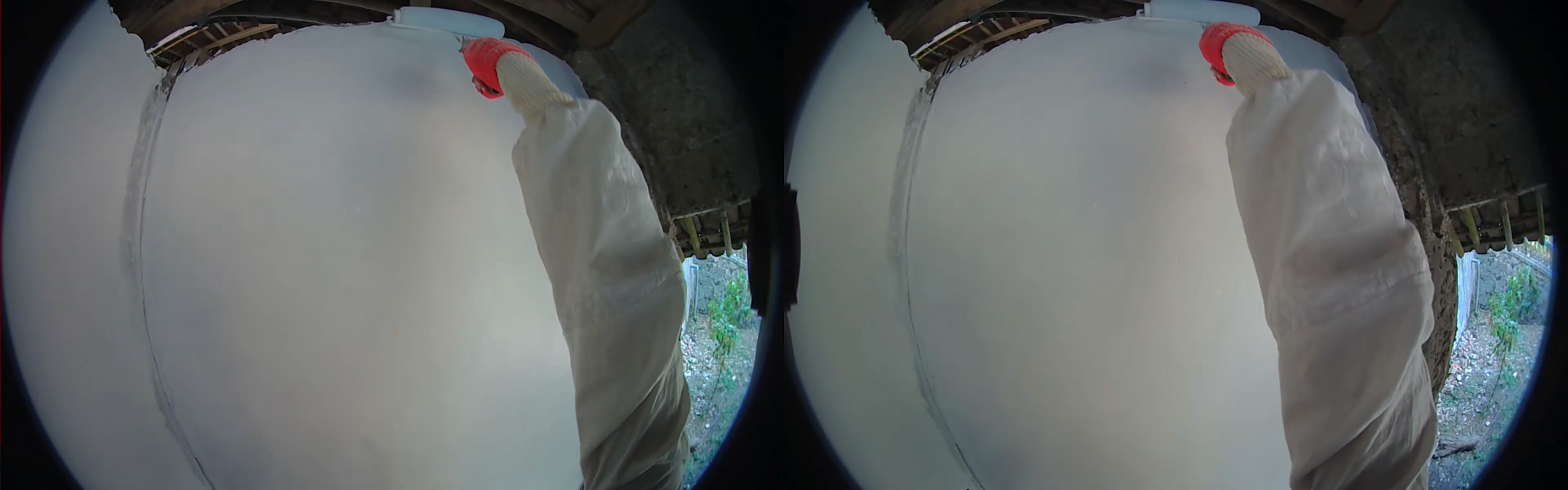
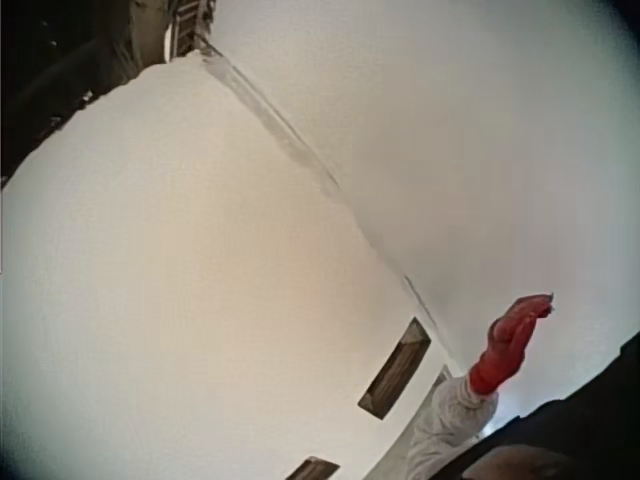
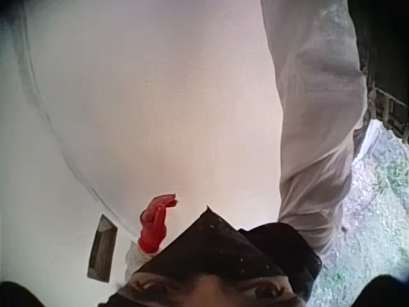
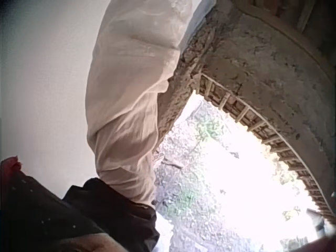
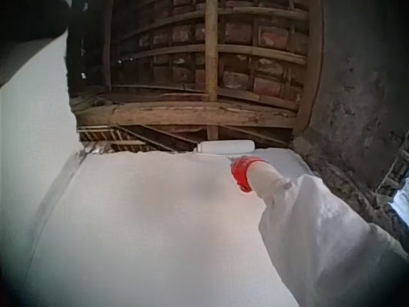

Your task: The person paints a wall and an upper corner area using a paint roller, moving it in vertical and angled strokes to cover the surface with white paint.

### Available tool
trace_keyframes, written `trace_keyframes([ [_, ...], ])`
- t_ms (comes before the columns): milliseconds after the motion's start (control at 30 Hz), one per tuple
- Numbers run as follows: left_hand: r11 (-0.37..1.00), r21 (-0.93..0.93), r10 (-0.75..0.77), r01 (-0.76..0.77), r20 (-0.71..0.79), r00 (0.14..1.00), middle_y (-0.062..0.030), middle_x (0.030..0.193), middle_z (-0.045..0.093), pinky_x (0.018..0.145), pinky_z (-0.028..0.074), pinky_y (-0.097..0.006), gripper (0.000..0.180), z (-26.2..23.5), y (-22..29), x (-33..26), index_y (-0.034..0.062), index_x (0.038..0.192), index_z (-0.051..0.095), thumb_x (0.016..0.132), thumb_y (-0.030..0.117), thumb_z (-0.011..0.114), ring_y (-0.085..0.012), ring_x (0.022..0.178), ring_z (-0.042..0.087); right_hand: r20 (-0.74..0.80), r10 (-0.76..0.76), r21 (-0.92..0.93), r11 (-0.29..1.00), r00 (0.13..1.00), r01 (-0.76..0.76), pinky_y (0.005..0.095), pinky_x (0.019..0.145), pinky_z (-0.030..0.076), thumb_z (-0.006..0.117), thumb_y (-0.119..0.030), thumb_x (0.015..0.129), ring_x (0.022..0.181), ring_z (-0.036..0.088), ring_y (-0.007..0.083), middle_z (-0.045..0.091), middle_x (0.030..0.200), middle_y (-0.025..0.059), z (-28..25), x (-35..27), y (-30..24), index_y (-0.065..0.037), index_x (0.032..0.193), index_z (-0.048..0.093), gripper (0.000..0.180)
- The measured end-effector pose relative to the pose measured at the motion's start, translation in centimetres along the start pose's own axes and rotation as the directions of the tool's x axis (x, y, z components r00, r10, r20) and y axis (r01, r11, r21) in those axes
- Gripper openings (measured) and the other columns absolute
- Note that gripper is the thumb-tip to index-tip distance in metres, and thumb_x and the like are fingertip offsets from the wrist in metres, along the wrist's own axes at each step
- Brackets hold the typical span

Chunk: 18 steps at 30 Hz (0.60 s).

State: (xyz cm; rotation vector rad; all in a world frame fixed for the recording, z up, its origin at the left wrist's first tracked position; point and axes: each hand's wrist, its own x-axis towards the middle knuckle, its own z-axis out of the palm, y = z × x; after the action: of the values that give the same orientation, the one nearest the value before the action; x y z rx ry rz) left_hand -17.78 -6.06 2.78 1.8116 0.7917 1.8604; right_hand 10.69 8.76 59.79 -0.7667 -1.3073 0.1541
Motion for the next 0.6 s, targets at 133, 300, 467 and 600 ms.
trace_keyframes([
  [133, 0.997, 0.048, -0.053, 0.057, -0.092, 0.994, -0.0158, 0.108, 0.061, 0.080, 0.052, -0.034, 0.023, -0.4, -0.1, 0.5, -0.0029, 0.108, 0.061, 0.097, 0.009, 0.044, -0.0249, 0.090, 0.063, -0.087, 0.050, 0.421, 0.907, 0.995, -0.009, 0.0304, 0.039, 0.033, 0.053, -0.039, 0.089, 0.044, 0.039, 0.0169, 0.043, 0.056, 0.0063, 2.1, 4.1, 1.9, -0.004, 0.071, 0.043, 0.040],
  [300, 0.993, 0.063, -0.089, 0.097, -0.118, 0.989, -0.0162, 0.108, 0.061, 0.080, 0.052, -0.034, 0.026, 0.2, -1.6, -1.5, -0.0039, 0.107, 0.061, 0.098, 0.012, 0.043, -0.0251, 0.090, 0.063, 0.077, -0.053, 0.405, 0.914, 0.996, 0.017, 0.0307, 0.047, 0.036, 0.053, -0.036, 0.090, 0.052, 0.043, 0.0200, 0.047, 0.061, 0.0095, 2.1, -2.2, 5.1, -0.007, 0.087, 0.045, 0.031],
  [467, 0.997, -0.051, -0.061, 0.064, 0.057, 0.996, -0.0179, 0.107, 0.062, 0.079, 0.052, -0.035, 0.026, 2.7, -4.7, -4.6, -0.0044, 0.106, 0.062, 0.098, 0.010, 0.042, -0.0264, 0.089, 0.063, -0.050, -0.304, -0.105, 0.949, 0.951, 0.297, 0.0315, 0.059, 0.043, 0.050, -0.033, 0.093, 0.063, 0.052, 0.0261, 0.055, 0.070, 0.0154, 2.0, -14.9, 11.7, -0.012, 0.114, 0.048, 0.030],
  [600, 0.977, -0.200, -0.041, 0.079, 0.185, 0.982, -0.0182, 0.107, 0.062, 0.079, 0.051, -0.035, 0.025, 4.3, -5.5, -8.4, -0.0043, 0.106, 0.062, 0.097, 0.008, 0.042, -0.0264, 0.089, 0.063, 0.002, -0.200, -0.348, 0.918, 0.980, 0.188, 0.0341, 0.070, 0.048, 0.051, -0.025, 0.093, 0.077, 0.061, 0.0356, 0.060, 0.091, 0.0223, 1.2, -32.5, 23.8, -0.021, 0.141, 0.036, 0.050],
])
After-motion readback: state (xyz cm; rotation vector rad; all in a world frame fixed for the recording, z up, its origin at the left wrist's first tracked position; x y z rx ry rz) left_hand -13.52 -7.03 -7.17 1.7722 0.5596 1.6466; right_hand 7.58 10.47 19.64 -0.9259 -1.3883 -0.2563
